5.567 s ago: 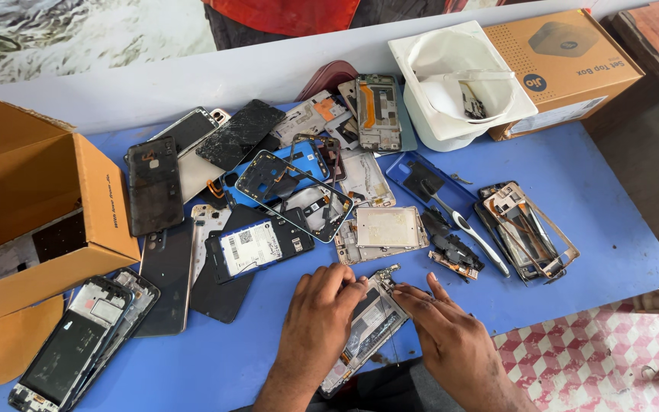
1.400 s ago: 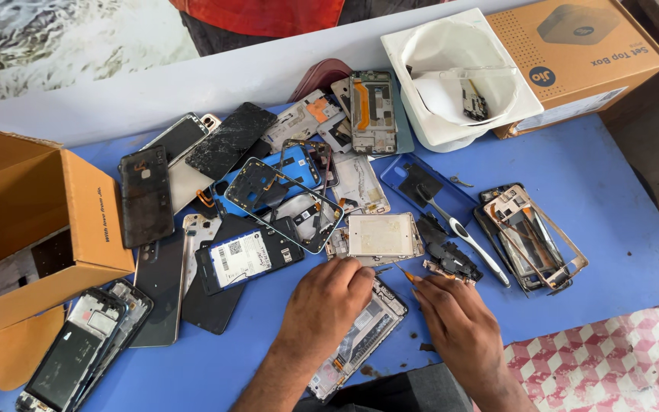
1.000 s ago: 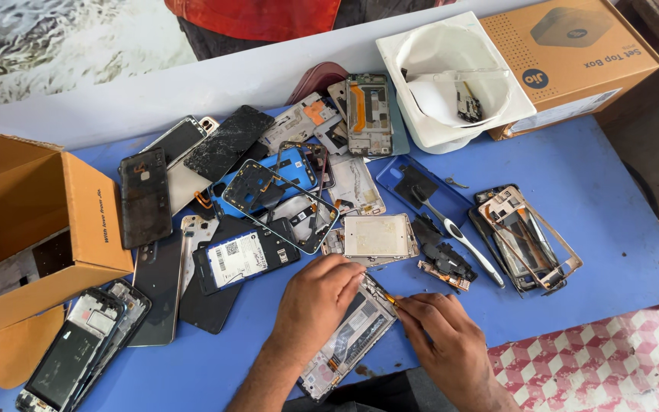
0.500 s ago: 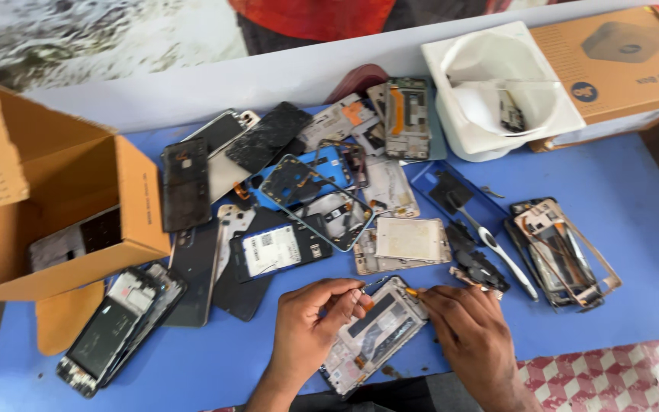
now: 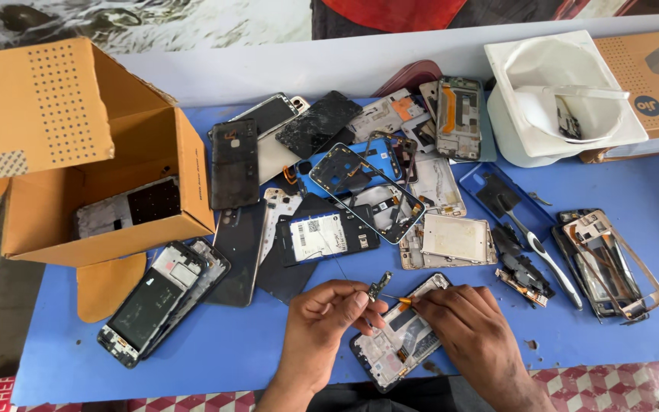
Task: The person uses a small screwdriver to pry and remove components from a disassembled smartphone chassis on a cluttered workbench. They repeatedly lift and separate internal parts, placing some into a nearby white container while continuing to work on the same device.
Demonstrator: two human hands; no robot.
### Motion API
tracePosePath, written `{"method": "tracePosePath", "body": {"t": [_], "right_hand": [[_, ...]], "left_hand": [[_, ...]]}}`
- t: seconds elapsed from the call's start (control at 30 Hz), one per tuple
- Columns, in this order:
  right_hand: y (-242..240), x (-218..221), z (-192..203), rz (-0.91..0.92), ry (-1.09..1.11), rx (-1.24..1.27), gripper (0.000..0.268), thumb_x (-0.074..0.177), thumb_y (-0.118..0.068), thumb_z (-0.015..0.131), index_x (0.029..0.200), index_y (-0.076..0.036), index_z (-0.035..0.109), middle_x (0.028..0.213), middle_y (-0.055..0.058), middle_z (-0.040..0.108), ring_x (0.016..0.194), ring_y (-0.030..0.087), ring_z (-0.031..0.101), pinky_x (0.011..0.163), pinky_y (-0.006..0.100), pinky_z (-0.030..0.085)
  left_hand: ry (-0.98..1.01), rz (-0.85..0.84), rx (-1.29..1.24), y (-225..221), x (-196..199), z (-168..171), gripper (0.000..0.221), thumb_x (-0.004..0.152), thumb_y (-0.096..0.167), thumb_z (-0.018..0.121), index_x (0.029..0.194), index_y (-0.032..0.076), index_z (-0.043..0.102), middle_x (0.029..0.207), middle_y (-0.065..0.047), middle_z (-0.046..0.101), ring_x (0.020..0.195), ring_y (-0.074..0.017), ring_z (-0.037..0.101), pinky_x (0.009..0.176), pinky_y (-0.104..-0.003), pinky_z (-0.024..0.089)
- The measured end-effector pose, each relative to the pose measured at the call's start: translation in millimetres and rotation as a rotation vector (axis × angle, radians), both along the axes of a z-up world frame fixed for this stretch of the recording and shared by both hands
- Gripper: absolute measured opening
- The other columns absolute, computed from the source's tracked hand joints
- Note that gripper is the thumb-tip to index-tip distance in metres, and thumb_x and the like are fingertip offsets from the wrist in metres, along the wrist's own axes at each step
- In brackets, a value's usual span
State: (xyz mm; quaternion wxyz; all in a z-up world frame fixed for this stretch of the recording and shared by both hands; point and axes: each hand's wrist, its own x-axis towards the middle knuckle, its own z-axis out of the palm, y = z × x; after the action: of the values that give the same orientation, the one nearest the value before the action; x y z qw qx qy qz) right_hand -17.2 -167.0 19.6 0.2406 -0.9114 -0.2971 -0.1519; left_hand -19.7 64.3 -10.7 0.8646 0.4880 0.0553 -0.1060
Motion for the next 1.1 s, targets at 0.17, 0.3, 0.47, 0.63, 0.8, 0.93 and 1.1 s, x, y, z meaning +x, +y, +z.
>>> {"method": "tracePosePath", "body": {"t": [0.17,0.3,0.47,0.63,0.8,0.93,1.1], "right_hand": [[8.8,-3.4,7.0,-0.105,0.022,0.122,0.024,0.077,-0.011,0.076,0.101,-0.007,0.074,0.104,0.004,0.072,0.096,0.02,0.068,0.081,0.038,0.05],[4.1,-15.9,7.8,-0.319,0.161,0.4,0.02,0.093,-0.013,0.068,0.109,-0.003,0.074,0.114,0.007,0.075,0.102,0.016,0.074,0.081,0.031,0.061],[-10.6,-9.7,6.8,-0.233,0.63,1.017,0.044,0.105,-0.031,0.045,0.122,0.003,0.068,0.11,0.014,0.078,0.085,0.02,0.075,0.073,0.032,0.063],[-20.8,-13.2,4.5,0.061,1.196,1.316,0.045,0.106,-0.031,0.051,0.12,0.007,0.069,0.109,0.018,0.076,0.089,0.025,0.078,0.071,0.036,0.067],[-28.8,-24.6,0.7,-0.187,1.178,1.157,0.026,0.094,-0.009,0.066,0.112,0.008,0.072,0.101,0.018,0.079,0.086,0.023,0.079,0.074,0.037,0.068],[-31.2,-27.2,-6.2,-0.214,1.096,1.177,0.023,0.092,0.001,0.066,0.113,0.008,0.072,0.101,0.018,0.08,0.086,0.024,0.08,0.078,0.037,0.069],[-32.4,-29.7,-5.2,-0.208,0.966,1.181,0.025,0.09,0.005,0.065,0.115,0.007,0.069,0.108,0.017,0.079,0.094,0.023,0.081,0.082,0.037,0.07]], "left_hand": [[-0.177,-0.018,0.193,1.8,-0.5,8.9,0.018,0.097,0.009,0.071,0.108,-0.004,0.074,0.091,-0.014,0.079,0.08,-0.018,0.076,0.069,-0.03,0.062],[-0.631,0.062,0.707,-0.3,1.8,20.2,0.014,0.094,0.005,0.074,0.106,-0.001,0.074,0.095,-0.009,0.078,0.08,-0.0165,0.078,0.067,-0.028,0.062],[-1.002,0.109,1.003,-13.2,8.0,37.6,0.021,0.087,0.006,0.081,0.107,0.005,0.075,0.089,-0.005,0.072,0.079,-0.0183,0.071,0.067,-0.032,0.056],[-1.261,-0.013,1.078,-16.6,6.2,49.5,0.027,0.091,0.008,0.077,0.117,0.003,0.073,0.102,-0.006,0.069,0.095,-0.0195,0.07,0.079,-0.035,0.058],[-1.361,-0.039,1.044,-24.0,6.8,53.7,0.026,0.094,0.009,0.077,0.118,0.003,0.071,0.112,-0.007,0.069,0.105,-0.0216,0.072,0.087,-0.037,0.06],[-1.251,-0.047,0.91,-34.3,6.7,49.9,0.03,0.093,0.002,0.079,0.121,0.0,0.07,0.114,-0.01,0.07,0.104,-0.0229,0.074,0.084,-0.034,0.062],[-1.077,-0.031,0.79,-46.1,4.1,38.0,0.031,0.09,-0.005,0.078,0.119,0.002,0.069,0.109,-0.008,0.073,0.1,-0.0226,0.076,0.085,-0.032,0.065]]}}
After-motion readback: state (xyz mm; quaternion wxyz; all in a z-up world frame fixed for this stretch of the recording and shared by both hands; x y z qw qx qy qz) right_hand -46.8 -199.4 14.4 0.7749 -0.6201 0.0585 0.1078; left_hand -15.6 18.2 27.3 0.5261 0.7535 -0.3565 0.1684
